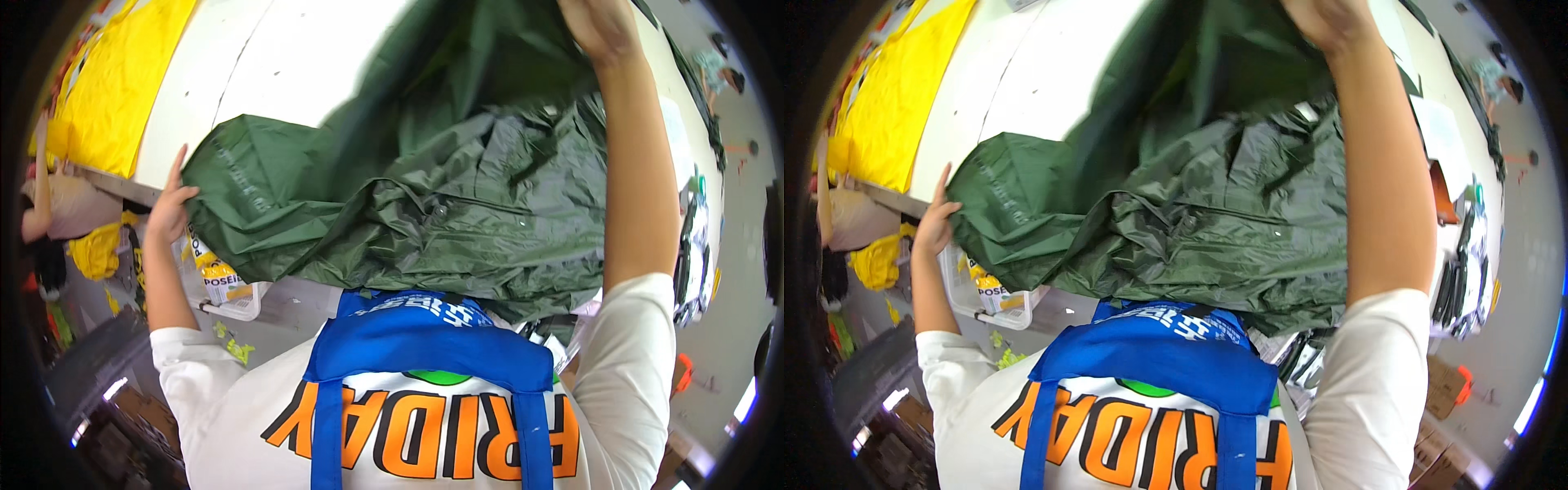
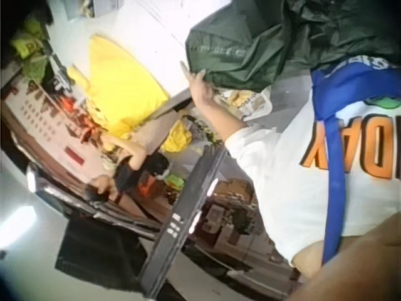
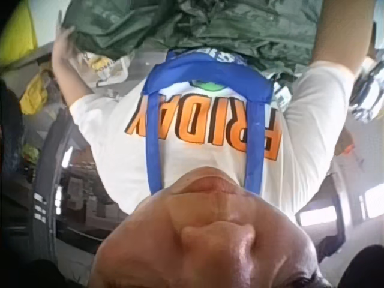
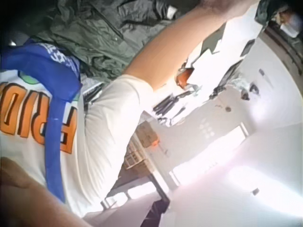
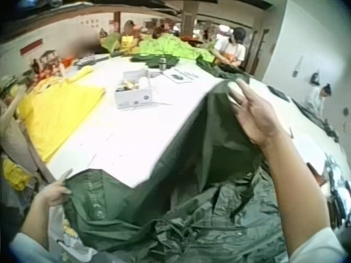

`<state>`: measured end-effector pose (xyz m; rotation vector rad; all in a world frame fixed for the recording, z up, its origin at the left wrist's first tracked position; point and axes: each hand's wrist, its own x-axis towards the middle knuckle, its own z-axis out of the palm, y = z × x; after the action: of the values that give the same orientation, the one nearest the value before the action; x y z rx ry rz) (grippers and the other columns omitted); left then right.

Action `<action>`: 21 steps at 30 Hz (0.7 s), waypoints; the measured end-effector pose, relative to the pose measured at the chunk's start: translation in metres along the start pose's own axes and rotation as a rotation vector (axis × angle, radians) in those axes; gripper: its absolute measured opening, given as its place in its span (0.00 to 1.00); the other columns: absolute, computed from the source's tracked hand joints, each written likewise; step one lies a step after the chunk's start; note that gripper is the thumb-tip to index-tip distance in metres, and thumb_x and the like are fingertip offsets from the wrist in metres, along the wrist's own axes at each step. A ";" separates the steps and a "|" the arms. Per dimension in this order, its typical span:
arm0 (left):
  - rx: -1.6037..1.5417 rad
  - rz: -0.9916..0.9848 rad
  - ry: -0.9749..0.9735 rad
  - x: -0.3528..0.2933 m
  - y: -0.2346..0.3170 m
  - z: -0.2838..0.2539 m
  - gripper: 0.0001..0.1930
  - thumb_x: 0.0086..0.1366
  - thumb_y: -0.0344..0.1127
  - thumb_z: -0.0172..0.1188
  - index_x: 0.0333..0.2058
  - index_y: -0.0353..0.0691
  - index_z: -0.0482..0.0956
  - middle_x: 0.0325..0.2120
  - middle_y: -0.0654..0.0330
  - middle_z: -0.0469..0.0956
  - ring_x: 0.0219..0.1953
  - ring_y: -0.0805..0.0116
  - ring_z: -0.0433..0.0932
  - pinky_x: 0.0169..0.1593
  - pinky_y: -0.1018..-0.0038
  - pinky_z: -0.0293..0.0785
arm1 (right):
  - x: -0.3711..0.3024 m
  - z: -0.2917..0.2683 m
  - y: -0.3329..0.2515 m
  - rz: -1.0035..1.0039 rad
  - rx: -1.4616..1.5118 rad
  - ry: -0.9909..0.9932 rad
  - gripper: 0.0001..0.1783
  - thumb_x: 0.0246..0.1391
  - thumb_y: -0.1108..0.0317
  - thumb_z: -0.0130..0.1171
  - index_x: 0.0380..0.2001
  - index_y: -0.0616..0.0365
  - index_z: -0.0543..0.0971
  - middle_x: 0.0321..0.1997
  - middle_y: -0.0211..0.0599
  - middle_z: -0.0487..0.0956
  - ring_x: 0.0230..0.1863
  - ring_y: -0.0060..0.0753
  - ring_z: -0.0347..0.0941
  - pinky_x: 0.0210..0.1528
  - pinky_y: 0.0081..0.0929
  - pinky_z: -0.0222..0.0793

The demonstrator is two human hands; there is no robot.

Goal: The person folds a green jacket on a white table. They smooth the fabric, fold the sleeves and body, then place the folded jacket into a plastic bag.

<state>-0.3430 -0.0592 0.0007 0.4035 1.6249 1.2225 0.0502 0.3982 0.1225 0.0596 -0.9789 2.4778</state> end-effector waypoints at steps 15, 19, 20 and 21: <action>1.409 -0.003 0.248 0.009 -0.009 -0.158 0.16 0.63 0.32 0.51 0.49 0.38 0.74 0.48 0.57 0.73 0.45 0.66 0.73 0.49 0.74 0.68 | -0.567 -0.043 0.184 0.141 -0.942 2.086 0.42 0.47 0.52 0.65 0.58 0.69 0.63 0.56 0.53 0.70 0.56 0.49 0.66 0.59 0.44 0.61; 0.106 0.240 -0.133 -0.015 0.123 -0.103 0.21 0.70 0.41 0.44 0.54 0.35 0.69 0.52 0.55 0.72 0.54 0.63 0.71 0.58 0.67 0.65 | -0.486 0.050 0.076 -0.267 -0.384 1.730 0.27 0.52 0.59 0.59 0.52 0.63 0.72 0.51 0.45 0.75 0.52 0.44 0.71 0.55 0.43 0.67; -0.101 0.194 0.020 0.003 0.160 -0.104 0.21 0.70 0.43 0.43 0.53 0.35 0.71 0.53 0.55 0.72 0.54 0.60 0.72 0.57 0.65 0.68 | -0.505 0.037 0.037 -0.356 -0.334 1.566 0.24 0.55 0.60 0.57 0.51 0.64 0.72 0.52 0.48 0.75 0.53 0.47 0.71 0.55 0.45 0.67; -0.043 0.175 -0.058 0.013 0.203 -0.073 0.21 0.70 0.43 0.44 0.54 0.35 0.70 0.52 0.57 0.73 0.54 0.62 0.72 0.58 0.67 0.67 | -0.502 0.029 0.000 -0.424 -0.337 1.418 0.22 0.57 0.62 0.55 0.50 0.66 0.72 0.52 0.49 0.75 0.53 0.46 0.72 0.54 0.44 0.69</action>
<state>-0.4701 -0.0004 0.1650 0.5583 1.5364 1.3619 0.4925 0.1727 0.0399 -1.2458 -0.5638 1.3331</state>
